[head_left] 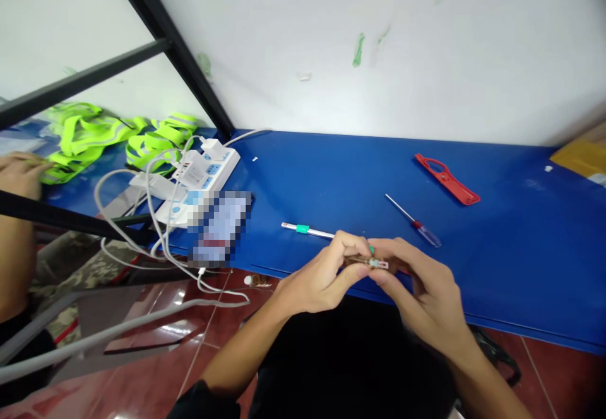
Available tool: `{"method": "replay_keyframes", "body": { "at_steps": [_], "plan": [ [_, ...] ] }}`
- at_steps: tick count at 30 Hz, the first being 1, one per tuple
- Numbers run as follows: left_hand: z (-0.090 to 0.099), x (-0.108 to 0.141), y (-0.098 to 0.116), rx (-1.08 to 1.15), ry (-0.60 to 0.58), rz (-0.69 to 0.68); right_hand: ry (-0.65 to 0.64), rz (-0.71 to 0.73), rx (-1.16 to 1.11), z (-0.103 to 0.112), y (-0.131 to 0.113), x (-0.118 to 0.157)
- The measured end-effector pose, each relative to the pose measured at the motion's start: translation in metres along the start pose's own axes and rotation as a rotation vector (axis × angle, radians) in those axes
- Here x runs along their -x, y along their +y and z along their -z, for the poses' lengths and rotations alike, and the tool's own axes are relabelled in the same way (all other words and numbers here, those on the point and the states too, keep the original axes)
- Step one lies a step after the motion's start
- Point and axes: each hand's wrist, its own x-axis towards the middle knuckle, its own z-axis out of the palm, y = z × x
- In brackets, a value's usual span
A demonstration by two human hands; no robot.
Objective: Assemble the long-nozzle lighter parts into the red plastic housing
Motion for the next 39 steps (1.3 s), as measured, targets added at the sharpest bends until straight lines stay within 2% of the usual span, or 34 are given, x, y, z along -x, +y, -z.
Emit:
{"method": "replay_keyframes", "body": {
  "at_steps": [3, 6, 8, 10, 12, 15, 17, 19, 22, 27, 32, 36, 39],
  "plan": [
    [-0.003, -0.006, 0.0, -0.017, 0.059, -0.084, 0.02, 0.048, -0.017, -0.004, 0.001, 0.0],
    [-0.007, -0.021, 0.007, -0.1, 0.152, -0.142, 0.054, 0.002, -0.069, 0.0, 0.004, -0.001],
    [-0.009, -0.035, 0.015, -0.169, 0.175, -0.144, 0.131, -0.029, -0.063, 0.005, 0.005, -0.002],
    [-0.007, -0.049, 0.023, -0.242, 0.14, -0.151, 0.253, -0.021, 0.002, 0.013, 0.006, -0.003],
    [0.001, -0.062, 0.032, -0.384, 0.002, -0.137, 0.346, -0.033, 0.057, 0.021, 0.009, -0.002],
    [0.016, -0.078, 0.04, -0.65, -0.223, -0.045, 0.371, -0.138, 0.08, 0.033, 0.019, 0.006],
    [0.024, -0.085, 0.042, -0.871, -0.395, 0.004, 0.317, -0.153, 0.197, 0.038, 0.028, 0.014],
    [0.027, -0.09, 0.04, -0.995, -0.502, 0.034, 0.236, -0.088, 0.376, 0.039, 0.035, 0.021],
    [0.023, -0.09, 0.035, -1.067, -0.554, 0.039, 0.133, 0.023, 0.53, 0.039, 0.04, 0.028],
    [0.016, -0.076, 0.029, -1.04, -0.448, -0.005, -0.001, 0.014, 0.531, 0.039, 0.039, 0.027],
    [0.014, -0.054, 0.028, -0.923, -0.236, -0.025, -0.074, 0.029, 0.49, 0.037, 0.04, 0.016],
    [0.012, -0.037, 0.025, -0.835, -0.071, -0.028, -0.065, 0.12, 0.476, 0.03, 0.039, 0.008],
    [0.009, -0.026, 0.024, -0.812, -0.002, -0.053, -0.044, 0.158, 0.451, 0.025, 0.036, 0.01]
  ]
}}
